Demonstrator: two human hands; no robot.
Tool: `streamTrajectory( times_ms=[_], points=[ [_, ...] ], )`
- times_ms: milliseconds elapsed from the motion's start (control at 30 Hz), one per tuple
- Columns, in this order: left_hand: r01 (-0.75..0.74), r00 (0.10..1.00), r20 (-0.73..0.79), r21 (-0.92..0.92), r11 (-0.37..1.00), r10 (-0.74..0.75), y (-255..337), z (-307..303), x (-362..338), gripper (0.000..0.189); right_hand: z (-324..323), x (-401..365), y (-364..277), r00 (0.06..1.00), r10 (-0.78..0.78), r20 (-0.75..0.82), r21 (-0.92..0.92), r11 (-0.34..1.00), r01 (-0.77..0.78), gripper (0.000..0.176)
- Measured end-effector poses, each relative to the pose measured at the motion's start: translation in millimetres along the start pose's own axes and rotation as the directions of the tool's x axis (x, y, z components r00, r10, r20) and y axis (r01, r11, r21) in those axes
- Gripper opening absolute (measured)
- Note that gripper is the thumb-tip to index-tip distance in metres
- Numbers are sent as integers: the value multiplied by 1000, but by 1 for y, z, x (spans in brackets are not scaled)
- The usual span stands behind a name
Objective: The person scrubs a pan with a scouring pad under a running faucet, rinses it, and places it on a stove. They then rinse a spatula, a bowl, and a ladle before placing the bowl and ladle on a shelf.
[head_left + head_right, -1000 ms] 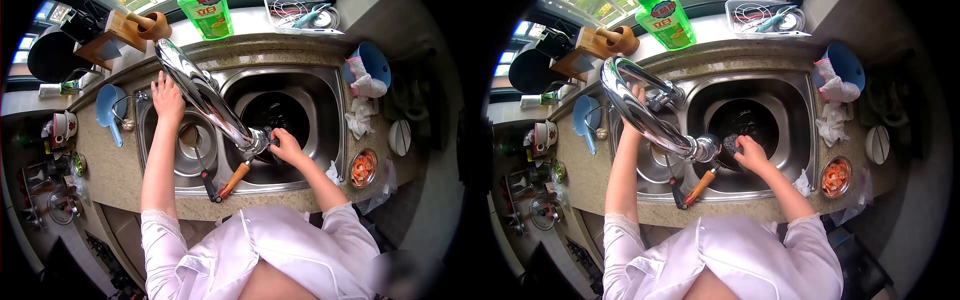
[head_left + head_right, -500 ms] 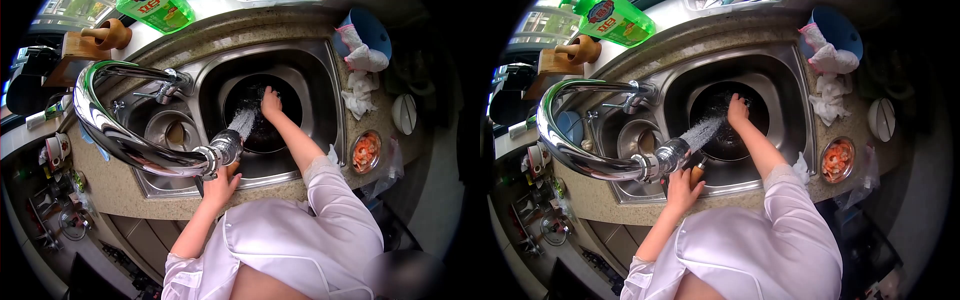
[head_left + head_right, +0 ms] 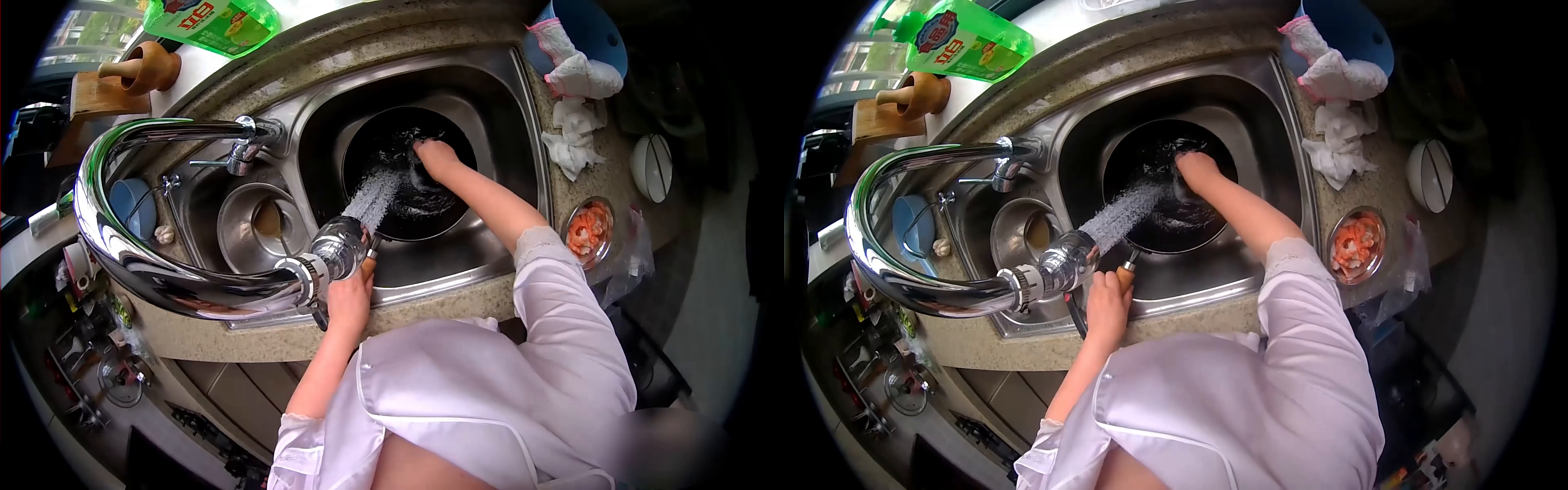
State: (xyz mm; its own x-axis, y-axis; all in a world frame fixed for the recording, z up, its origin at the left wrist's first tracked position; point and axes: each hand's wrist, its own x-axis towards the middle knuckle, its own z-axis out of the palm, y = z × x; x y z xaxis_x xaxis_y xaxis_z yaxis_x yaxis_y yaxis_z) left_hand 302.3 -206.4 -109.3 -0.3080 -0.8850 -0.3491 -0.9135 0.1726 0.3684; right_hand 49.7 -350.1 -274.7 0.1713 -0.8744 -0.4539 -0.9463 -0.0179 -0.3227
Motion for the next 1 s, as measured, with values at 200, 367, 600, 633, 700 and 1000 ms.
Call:
streamTrajectory(
  times_ms=[200, 367, 600, 633, 700, 1000],
  points=[
    [-12, 1000, -16, 6, 1000, 12, 0, -1, 0, 29, 64, -8, -78, 917, -386, 99, 309, 888, 341, 23],
    [25, 1000, 2, -17, 1000, -25, 2, -3, -1, 30, 8, -24, -6, 904, -281, 322, 16, 956, 292, 11],
    [-10, 1000, -2, 15, 1000, 10, -4, 3, -2, 29, 55, 10, -75, 984, -174, -29, 295, 939, 175, 21],
    [7, 1000, -8, 8, 1000, -7, -4, 5, -1, 29, 91, 12, -80, 968, -247, 53, 371, 905, 210, 21],
    [1, 1000, -7, -11, 1000, -1, -1, -1, -2, 30, 77, -24, -66, 912, -388, 130, 307, 891, 335, 15],
    [15, 1000, -10, -13, 1000, -16, -1, 0, -2, 29, 27, 24, -36, 986, -54, -160, 279, 955, 98, 23]
  ],
)
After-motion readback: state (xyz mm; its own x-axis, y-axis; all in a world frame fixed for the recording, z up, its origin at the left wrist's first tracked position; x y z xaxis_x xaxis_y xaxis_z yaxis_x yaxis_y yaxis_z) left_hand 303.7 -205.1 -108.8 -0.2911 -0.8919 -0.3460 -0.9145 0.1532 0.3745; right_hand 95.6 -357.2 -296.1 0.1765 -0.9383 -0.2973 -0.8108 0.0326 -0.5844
